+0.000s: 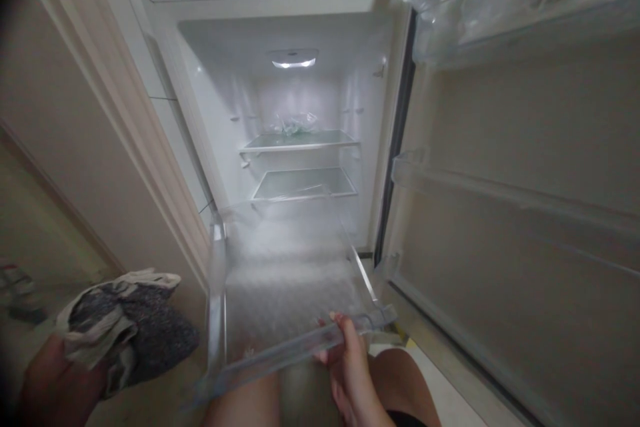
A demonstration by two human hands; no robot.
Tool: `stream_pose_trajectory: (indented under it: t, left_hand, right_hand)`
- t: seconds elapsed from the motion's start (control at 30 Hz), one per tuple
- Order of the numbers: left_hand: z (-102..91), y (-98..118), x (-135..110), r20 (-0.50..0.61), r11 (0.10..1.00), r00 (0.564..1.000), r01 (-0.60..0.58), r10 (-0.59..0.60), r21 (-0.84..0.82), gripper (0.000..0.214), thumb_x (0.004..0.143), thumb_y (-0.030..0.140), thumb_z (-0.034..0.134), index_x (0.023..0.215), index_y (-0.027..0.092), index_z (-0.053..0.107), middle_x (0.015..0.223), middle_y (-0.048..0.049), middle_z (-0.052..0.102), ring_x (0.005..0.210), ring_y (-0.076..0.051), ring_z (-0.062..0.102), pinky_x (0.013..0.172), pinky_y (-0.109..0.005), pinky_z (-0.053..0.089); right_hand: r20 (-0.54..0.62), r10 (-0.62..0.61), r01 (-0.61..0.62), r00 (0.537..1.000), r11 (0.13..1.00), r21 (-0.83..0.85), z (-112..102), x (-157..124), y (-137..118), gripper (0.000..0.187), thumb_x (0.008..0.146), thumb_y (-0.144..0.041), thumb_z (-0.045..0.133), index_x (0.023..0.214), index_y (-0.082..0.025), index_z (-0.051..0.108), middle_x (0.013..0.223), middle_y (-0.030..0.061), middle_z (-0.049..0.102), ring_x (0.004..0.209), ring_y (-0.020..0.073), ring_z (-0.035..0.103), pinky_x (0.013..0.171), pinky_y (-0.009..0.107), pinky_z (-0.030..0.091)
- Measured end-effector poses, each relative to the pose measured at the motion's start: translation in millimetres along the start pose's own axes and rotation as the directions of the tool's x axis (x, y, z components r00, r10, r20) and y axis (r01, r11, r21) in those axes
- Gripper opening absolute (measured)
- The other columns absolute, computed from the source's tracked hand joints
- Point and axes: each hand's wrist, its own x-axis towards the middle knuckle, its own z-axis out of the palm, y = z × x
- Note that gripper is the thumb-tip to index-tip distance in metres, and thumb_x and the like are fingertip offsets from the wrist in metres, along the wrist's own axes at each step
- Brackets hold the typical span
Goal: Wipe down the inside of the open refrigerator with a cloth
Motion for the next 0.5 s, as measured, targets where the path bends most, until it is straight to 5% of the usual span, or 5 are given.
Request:
stream_pose_trajectory:
  t: [0.07,0.37,0.5]
  left_hand:
    - [3.2,6,-2,-0.030,0.997,0.997,0.063,-0.064,-0.039,0.021,0.067,0.034,0.066,0.080,0.028,0.050,0.079,0.0004,0.063,0.103,-0.033,0.071,0.089,-0.048,0.062]
    - [-1.1,6,2,-0.080,0.998,0.997,-0.013,0.007,-0.066,0.031,0.060,0.037,0.074,0.084,0.025,0.058,0.090,-0.0044,0.069,0.107,-0.032,0.066,0.113,-0.054,0.050]
    - [1.8,5,1,-0.036,0.993,0.996,0.078,-0.081,-0.087,0.036,0.059,0.042,0.075,0.086,0.024,0.060,0.088,-0.0039,0.069,0.098,-0.032,0.068,0.103,-0.054,0.055]
  right_hand:
    - [-0.006,0.038,-0.038,0.999,0.999,0.012,-2,6,1,0.054,0.062,-0.049,0.091,0.098,-0.022,0.062,0.085,-0.0022,0.072,0.081,0.0241,0.073,0.070,0.039,0.065]
    - [0.000,0.117,-0.117,0.993,0.993,0.030,-21,12,3,0.046,0.068,-0.048,0.087,0.097,-0.020,0.064,0.089,0.0012,0.076,0.083,0.0213,0.072,0.071,0.036,0.065]
    - [-0.025,0.080,-0.080,0.996,0.996,0.026,-21,7,8,0.048,0.066,-0.049,0.087,0.099,-0.022,0.064,0.088,-0.0012,0.074,0.083,0.0211,0.071,0.073,0.038,0.066]
